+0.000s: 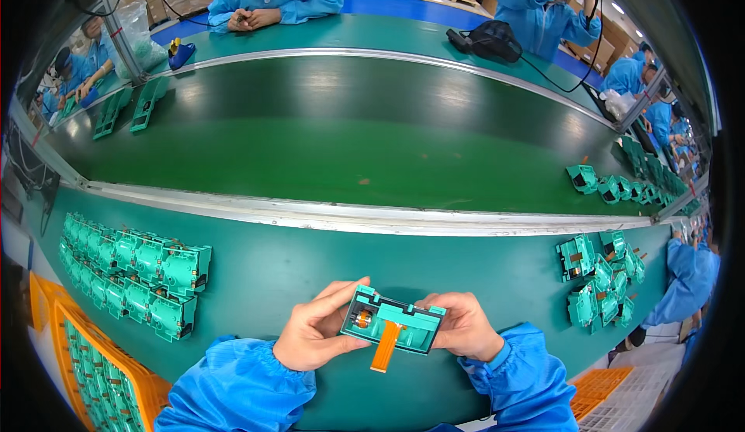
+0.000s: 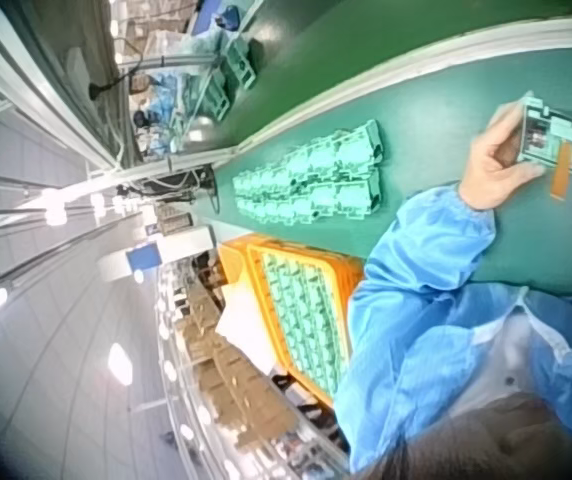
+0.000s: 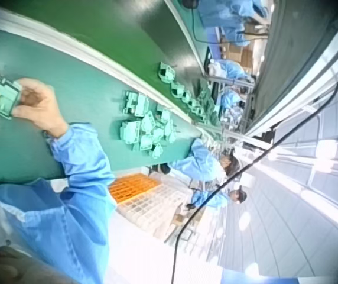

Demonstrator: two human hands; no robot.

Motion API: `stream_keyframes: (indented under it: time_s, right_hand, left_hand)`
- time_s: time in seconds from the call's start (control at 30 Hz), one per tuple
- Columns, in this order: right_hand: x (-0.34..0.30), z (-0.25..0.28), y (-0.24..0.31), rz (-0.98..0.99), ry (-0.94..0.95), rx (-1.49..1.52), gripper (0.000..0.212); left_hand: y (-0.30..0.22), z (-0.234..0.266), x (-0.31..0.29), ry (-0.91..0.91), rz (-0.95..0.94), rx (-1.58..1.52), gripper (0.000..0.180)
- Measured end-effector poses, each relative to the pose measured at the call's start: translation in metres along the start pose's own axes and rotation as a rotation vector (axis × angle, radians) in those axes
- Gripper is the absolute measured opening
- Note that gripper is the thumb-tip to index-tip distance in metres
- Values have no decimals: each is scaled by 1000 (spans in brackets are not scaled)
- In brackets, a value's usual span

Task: The person assembles green electronic device housings by hand on a factory production line, fitting plastic housings around circuit boards and electronic components.

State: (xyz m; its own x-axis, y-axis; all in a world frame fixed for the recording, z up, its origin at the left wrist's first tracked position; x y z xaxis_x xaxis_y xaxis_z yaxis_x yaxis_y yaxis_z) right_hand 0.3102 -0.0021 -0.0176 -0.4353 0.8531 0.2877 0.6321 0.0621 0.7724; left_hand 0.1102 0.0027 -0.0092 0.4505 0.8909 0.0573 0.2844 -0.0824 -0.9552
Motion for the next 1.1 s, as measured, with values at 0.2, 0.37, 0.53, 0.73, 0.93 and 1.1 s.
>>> stream_keyframes:
  time_s: [0.2,0.37,0.53,0.73,0.93,1.1]
  right_hand:
    - [3,4,-1,-5,-18,-4,42]
    - [1,-1,0,-9,-40,12,43]
    - [8,-22,-4,140,-216,-82,46]
    - [7,-47,14,256,-68,-860,48]
    - [10,-43,23,328,-123,-1224,82]
    - [11,-44,18,293,-25,-1156,86]
  left_hand:
    - [0,0,4,-8,11,4,70]
    - [-4,-1,2,26,19,20,77]
    - [0,-19,6,-36,51,-258,93]
    - [7,-13,1,-80,184,-440,84]
    - [25,-13,-8,278,389,-1020,87]
    - [28,-12,-9,262,407,-1066,90]
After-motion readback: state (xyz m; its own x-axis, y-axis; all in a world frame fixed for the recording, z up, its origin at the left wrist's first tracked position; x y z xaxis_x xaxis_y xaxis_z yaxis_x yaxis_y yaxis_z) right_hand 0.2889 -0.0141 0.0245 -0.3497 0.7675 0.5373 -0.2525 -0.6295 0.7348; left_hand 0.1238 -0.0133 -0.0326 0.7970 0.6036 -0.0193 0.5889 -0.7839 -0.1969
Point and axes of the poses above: each hand's wrist, its own x-axis towards the middle knuckle, its own z-axis out of the back of the hand, y = z × x, the point moved 2 cm from there along x, towards the middle knuckle, and after that the axes turned 7 degrees about z, right-handed, at the moved point
